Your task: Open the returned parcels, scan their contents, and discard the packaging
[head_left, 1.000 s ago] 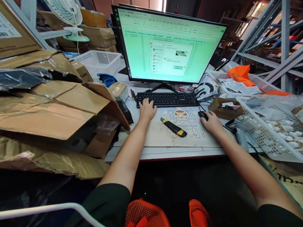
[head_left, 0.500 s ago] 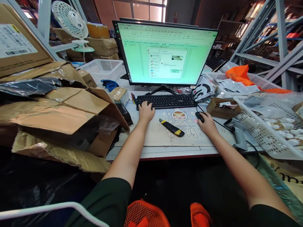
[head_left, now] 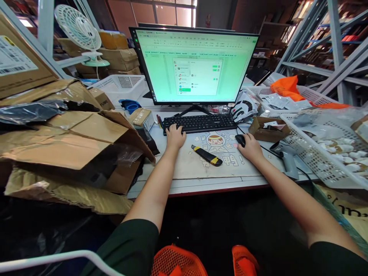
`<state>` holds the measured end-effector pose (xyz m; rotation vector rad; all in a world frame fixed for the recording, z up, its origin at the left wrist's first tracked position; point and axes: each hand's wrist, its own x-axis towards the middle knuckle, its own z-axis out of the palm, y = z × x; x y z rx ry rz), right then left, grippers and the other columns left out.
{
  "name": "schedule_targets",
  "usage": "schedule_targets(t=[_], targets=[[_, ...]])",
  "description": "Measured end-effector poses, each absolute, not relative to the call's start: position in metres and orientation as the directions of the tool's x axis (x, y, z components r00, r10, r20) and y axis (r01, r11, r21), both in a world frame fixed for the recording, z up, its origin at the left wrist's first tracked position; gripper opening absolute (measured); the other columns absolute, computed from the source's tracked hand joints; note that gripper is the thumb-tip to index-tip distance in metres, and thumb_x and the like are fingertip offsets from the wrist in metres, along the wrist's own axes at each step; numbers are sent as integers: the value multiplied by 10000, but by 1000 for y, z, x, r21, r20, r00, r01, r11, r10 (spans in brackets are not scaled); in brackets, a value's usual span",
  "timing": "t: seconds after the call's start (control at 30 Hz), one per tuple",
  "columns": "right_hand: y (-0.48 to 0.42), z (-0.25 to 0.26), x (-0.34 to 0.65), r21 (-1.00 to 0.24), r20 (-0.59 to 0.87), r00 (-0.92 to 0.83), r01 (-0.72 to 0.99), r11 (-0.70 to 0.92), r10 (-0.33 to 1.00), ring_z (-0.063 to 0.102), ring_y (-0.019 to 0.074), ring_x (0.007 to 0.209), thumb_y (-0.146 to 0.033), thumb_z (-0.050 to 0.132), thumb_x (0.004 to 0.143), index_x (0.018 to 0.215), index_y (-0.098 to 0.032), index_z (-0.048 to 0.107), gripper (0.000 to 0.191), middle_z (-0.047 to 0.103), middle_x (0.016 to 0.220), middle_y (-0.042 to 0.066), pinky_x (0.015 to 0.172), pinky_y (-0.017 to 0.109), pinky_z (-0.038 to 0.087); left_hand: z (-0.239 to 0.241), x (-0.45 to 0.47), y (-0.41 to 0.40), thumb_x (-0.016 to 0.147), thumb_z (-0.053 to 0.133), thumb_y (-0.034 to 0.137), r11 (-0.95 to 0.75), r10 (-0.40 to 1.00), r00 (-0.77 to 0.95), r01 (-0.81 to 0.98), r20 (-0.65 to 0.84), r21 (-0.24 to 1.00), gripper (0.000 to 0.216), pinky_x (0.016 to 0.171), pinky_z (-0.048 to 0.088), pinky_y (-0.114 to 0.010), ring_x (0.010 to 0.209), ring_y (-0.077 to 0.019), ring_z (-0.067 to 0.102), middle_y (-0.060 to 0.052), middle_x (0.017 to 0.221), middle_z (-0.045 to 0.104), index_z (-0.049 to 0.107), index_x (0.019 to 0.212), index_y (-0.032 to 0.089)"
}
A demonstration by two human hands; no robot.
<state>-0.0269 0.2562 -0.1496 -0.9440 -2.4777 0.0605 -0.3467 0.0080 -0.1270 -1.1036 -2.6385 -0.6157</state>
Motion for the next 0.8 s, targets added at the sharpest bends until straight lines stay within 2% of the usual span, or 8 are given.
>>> schedule_targets(t=[0.1, 0.23, 0.4, 0.47, 0.67, 0.8], targets=[[256, -145, -33, -195, 406, -633, 644, 739, 659, 619, 447, 1291, -430, 668, 882, 1370, -100, 645, 590, 537, 1558, 264, 1081, 583, 551, -128, -347, 8, 1008, 498, 330, 630, 627, -695, 718, 352, 296, 537, 1304, 308, -632, 1537, -395, 420, -239, 1608, 512, 681, 1471, 127], [256, -149, -38, -219, 430, -616, 638, 738, 660, 647, 406, 1186, -404, 591, 917, 1262, -121, 652, 451, 643, 1367, 237, 1016, 521, 567, -129, -348, 8, 1003, 498, 332, 631, 625, -694, 719, 358, 292, 533, 1297, 313, -644, 1537, -396, 421, -239, 1610, 515, 686, 1462, 135], [257, -157, -39, -235, 484, -582, 633, 738, 654, 645, 379, 1075, -370, 590, 906, 1200, -153, 653, 370, 677, 1231, 214, 939, 482, 561, -129, -349, 8, 1012, 497, 340, 629, 632, -690, 722, 353, 288, 531, 1298, 320, -628, 1546, -390, 417, -238, 1611, 512, 685, 1466, 138], [258, -158, -39, -239, 487, -581, 630, 739, 652, 641, 382, 1083, -366, 590, 909, 1218, -151, 660, 383, 677, 1241, 214, 951, 490, 559, -129, -349, 8, 1010, 493, 336, 625, 632, -689, 724, 355, 291, 532, 1299, 316, -632, 1546, -393, 417, -244, 1609, 511, 687, 1460, 129], [258, -159, -40, -226, 491, -585, 631, 742, 646, 623, 403, 1223, -356, 572, 924, 1378, -137, 673, 515, 627, 1439, 218, 1062, 530, 538, -128, -348, 8, 1009, 486, 334, 623, 630, -689, 724, 359, 297, 536, 1296, 319, -630, 1534, -396, 428, -249, 1601, 518, 690, 1458, 125], [258, -158, -40, -253, 477, -583, 626, 738, 658, 629, 404, 1208, -367, 578, 908, 1383, -100, 651, 549, 654, 1370, 235, 1059, 529, 544, -128, -349, 7, 1011, 491, 338, 627, 627, -693, 720, 356, 298, 538, 1299, 318, -623, 1542, -391, 421, -246, 1603, 518, 686, 1466, 127]])
